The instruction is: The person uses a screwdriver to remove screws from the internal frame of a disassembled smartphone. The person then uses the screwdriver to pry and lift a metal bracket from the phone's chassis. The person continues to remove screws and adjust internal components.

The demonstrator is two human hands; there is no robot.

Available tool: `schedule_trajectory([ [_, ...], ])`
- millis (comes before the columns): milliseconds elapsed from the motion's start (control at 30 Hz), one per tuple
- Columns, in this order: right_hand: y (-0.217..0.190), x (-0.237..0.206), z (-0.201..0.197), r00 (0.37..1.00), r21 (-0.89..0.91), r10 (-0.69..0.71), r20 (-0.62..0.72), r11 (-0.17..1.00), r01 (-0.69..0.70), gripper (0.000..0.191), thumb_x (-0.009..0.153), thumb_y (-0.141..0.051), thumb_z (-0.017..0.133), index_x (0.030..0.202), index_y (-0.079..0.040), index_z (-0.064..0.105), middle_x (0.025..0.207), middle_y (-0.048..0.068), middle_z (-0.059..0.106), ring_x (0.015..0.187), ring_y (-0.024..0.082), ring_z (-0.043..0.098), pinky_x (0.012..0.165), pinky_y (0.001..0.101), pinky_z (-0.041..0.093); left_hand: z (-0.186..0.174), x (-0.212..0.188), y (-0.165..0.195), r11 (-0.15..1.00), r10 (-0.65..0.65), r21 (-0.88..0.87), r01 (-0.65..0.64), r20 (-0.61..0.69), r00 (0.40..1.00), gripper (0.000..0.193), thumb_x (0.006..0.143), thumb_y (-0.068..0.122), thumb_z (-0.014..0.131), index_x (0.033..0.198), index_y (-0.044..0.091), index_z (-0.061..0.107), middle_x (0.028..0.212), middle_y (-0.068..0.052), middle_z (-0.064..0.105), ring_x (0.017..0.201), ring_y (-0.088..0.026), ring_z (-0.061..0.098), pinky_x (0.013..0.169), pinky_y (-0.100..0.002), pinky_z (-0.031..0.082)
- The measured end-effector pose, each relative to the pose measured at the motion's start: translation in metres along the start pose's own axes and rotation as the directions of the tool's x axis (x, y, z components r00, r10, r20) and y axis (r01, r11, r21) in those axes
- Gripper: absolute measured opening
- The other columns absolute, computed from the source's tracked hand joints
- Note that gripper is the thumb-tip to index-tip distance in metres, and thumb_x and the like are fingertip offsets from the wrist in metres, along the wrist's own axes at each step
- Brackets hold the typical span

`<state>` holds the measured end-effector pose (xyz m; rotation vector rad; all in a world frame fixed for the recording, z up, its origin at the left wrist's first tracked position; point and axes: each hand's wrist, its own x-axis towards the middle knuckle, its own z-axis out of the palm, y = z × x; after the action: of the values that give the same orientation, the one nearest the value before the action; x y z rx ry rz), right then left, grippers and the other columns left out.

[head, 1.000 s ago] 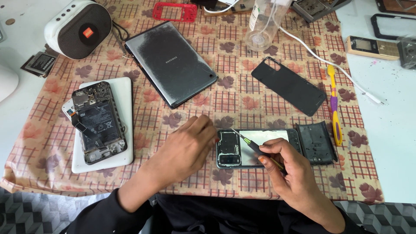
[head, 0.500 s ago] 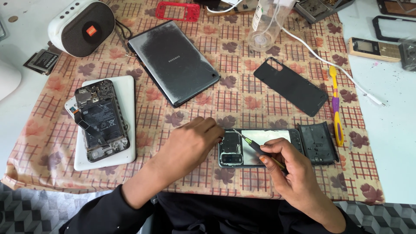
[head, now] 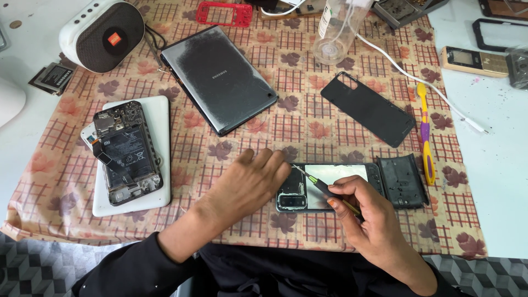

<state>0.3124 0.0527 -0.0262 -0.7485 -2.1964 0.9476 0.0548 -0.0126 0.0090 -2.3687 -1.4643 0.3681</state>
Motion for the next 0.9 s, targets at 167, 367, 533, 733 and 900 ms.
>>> schedule_trajectory([
  [167, 0.001, -0.001, 0.0, 1.0, 0.026, 0.014, 0.007, 1.0, -0.014, 0.016, 0.094, 0.0, 0.064, 0.109, 0.003, 0.059, 0.109, 0.012, 0.069, 0.098, 0.016, 0.077, 0.082, 0.0263, 0.065, 0.005, -0.019, -0.008, 0.867, -0.245, -0.476, 0.149, -0.145, 0.959, 0.011, 0.097, 0.006, 0.057, 0.107, 0.003, 0.053, 0.1, -0.011, 0.057, 0.086, -0.02, 0.061, 0.07, -0.034, 0.056],
  [367, 0.001, -0.002, 0.0, 1.0, 0.033, 0.015, 0.01, 0.999, -0.015, 0.016, 0.094, 0.0, 0.064, 0.11, 0.002, 0.06, 0.109, 0.012, 0.069, 0.099, 0.016, 0.077, 0.083, 0.0257, 0.065, 0.004, -0.041, -0.01, 0.7, -0.44, -0.707, 0.102, -0.315, 0.841, 0.016, 0.091, 0.012, 0.068, 0.102, 0.003, 0.061, 0.097, -0.009, 0.065, 0.089, -0.025, 0.066, 0.067, -0.038, 0.057],
  [533, 0.001, -0.001, -0.001, 1.0, 0.002, 0.028, 0.003, 1.0, -0.028, 0.016, 0.094, -0.001, 0.065, 0.108, 0.002, 0.06, 0.107, 0.011, 0.07, 0.095, 0.015, 0.078, 0.077, 0.025, 0.065, 0.015, -0.024, -0.008, 0.791, -0.332, -0.612, 0.009, -0.416, 0.846, 0.036, 0.079, -0.004, 0.069, 0.115, -0.001, 0.071, 0.112, -0.009, 0.07, 0.096, -0.021, 0.07, 0.076, -0.032, 0.061],
  [733, 0.001, 0.0, -0.001, 1.0, -0.001, 0.005, -0.001, 1.0, -0.005, 0.015, 0.094, -0.001, 0.065, 0.108, 0.002, 0.06, 0.106, 0.012, 0.07, 0.095, 0.015, 0.078, 0.079, 0.0255, 0.065, 0.027, -0.021, -0.004, 0.898, -0.226, -0.439, -0.002, -0.466, 0.855, 0.036, 0.071, -0.003, 0.073, 0.107, 0.002, 0.075, 0.11, -0.008, 0.072, 0.096, -0.018, 0.07, 0.08, -0.03, 0.062],
  [900, 0.0, 0.0, -0.001, 1.0, -0.008, 0.014, 0.0, 1.0, -0.014, 0.015, 0.094, -0.002, 0.065, 0.108, 0.002, 0.06, 0.106, 0.011, 0.071, 0.094, 0.015, 0.078, 0.078, 0.0256, 0.066, 0.032, -0.015, -0.003, 0.983, -0.024, -0.168, -0.069, -0.497, 0.868, 0.01, 0.084, 0.004, 0.075, 0.093, 0.007, 0.074, 0.098, -0.003, 0.071, 0.086, -0.013, 0.068, 0.072, -0.026, 0.06],
])
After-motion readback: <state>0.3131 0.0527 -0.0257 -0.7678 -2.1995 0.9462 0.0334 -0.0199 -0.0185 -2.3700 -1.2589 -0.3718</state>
